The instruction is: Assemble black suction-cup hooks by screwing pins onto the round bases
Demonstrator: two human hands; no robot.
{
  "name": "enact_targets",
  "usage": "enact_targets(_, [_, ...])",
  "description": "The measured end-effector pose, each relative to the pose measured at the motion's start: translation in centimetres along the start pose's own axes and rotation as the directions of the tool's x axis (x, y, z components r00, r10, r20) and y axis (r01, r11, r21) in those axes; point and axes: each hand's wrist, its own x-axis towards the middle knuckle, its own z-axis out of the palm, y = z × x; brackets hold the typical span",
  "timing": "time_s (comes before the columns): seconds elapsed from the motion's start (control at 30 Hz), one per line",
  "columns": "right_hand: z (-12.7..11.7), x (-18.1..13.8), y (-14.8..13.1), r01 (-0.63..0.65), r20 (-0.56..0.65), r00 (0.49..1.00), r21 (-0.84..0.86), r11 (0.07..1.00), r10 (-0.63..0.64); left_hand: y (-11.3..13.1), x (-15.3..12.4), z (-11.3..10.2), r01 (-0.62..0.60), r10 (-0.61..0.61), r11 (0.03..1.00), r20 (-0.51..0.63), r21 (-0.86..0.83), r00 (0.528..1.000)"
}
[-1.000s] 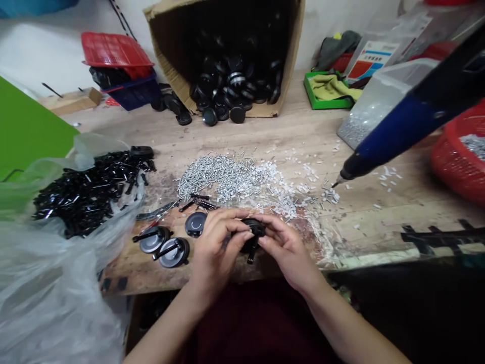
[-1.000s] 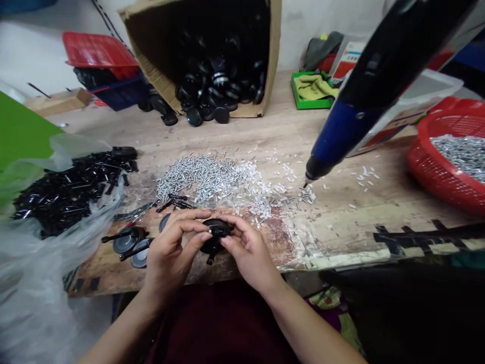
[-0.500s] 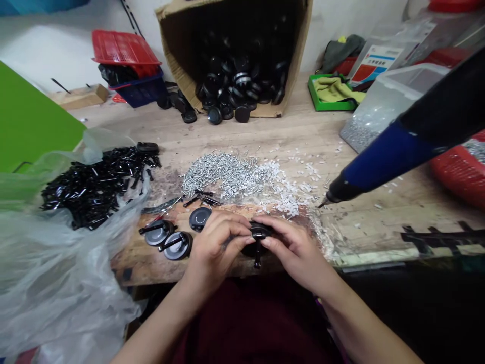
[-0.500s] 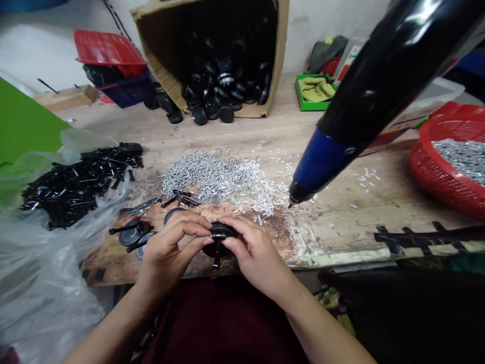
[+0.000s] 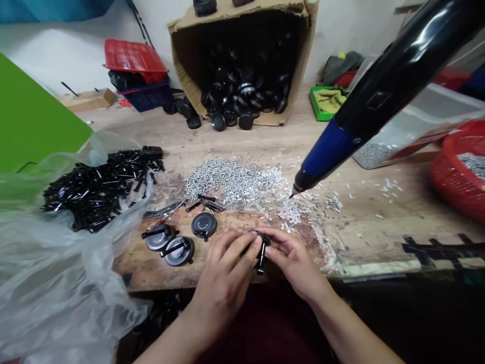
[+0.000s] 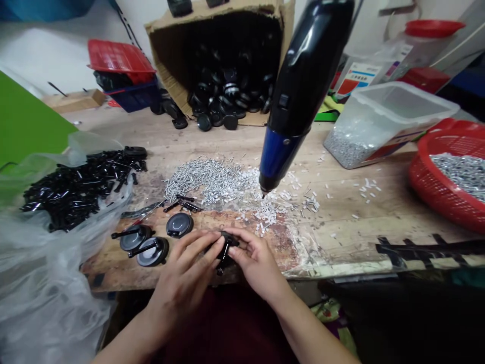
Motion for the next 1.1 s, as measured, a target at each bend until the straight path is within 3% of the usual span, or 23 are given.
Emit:
enact_targets(0.1, [0.4,0.2,-0.1,0.021,0.012,1.000,0.033,0.999,-0.021,-0.1,0.0,-0.4,0.041,-0.048,0.993,-0.064,-0.110,0.997])
enact_targets(0.2, [1.0,0.4,-0.4,0.038,0.038,0.998,0.071,0.997,-0.040,0.0,0.1,-0.6,0.098,-0.147,0.970,-0.218,-0.220,0.965])
enact_targets(0.27, [1.3,0.4,-0.6,0.042,0.046,0.998,0.078,0.996,-0.046,0.0,0.1,-0.7,0.115,-0.181,0.961,-0.258,-0.251,0.949])
enact_targets(0.47, [1.5,0.3,-0.6,0.040,0.033,0.999,0.046,0.998,-0.042,0.1,0.0,-0.8,0.064,-0.078,0.993,-0.153,-0.095,0.985])
enact_targets(0.63, [1.4,0.3,-0.5,0.038,0.035,0.999,0.105,0.994,-0.041,0.2,0.1,-0.8,0.097,-0.113,0.989,-0.152,-0.110,0.982])
enact_targets(0.83, [1.5,0.3,-0.5,-0.030,-0.015,0.999,0.163,0.986,0.033,-0.1,-0.4,0.3,0.122,-0.117,0.989,0.068,-0.086,0.991])
enact_targets(1.0, [2.5,0.6,-0.5,-0.044,0.007,0.999,0.150,0.988,0.043,-1.0,-0.6,2.4,0.130,-0.140,0.989,-0.161,-0.071,0.977])
enact_targets(1.1, [2.9,0.9,-0.7,-0.047,0.010,0.999,0.036,0.998,0.047,-1.4,-0.3,2.4,0.224,-0.277,0.946,-0.229,-0.234,0.933])
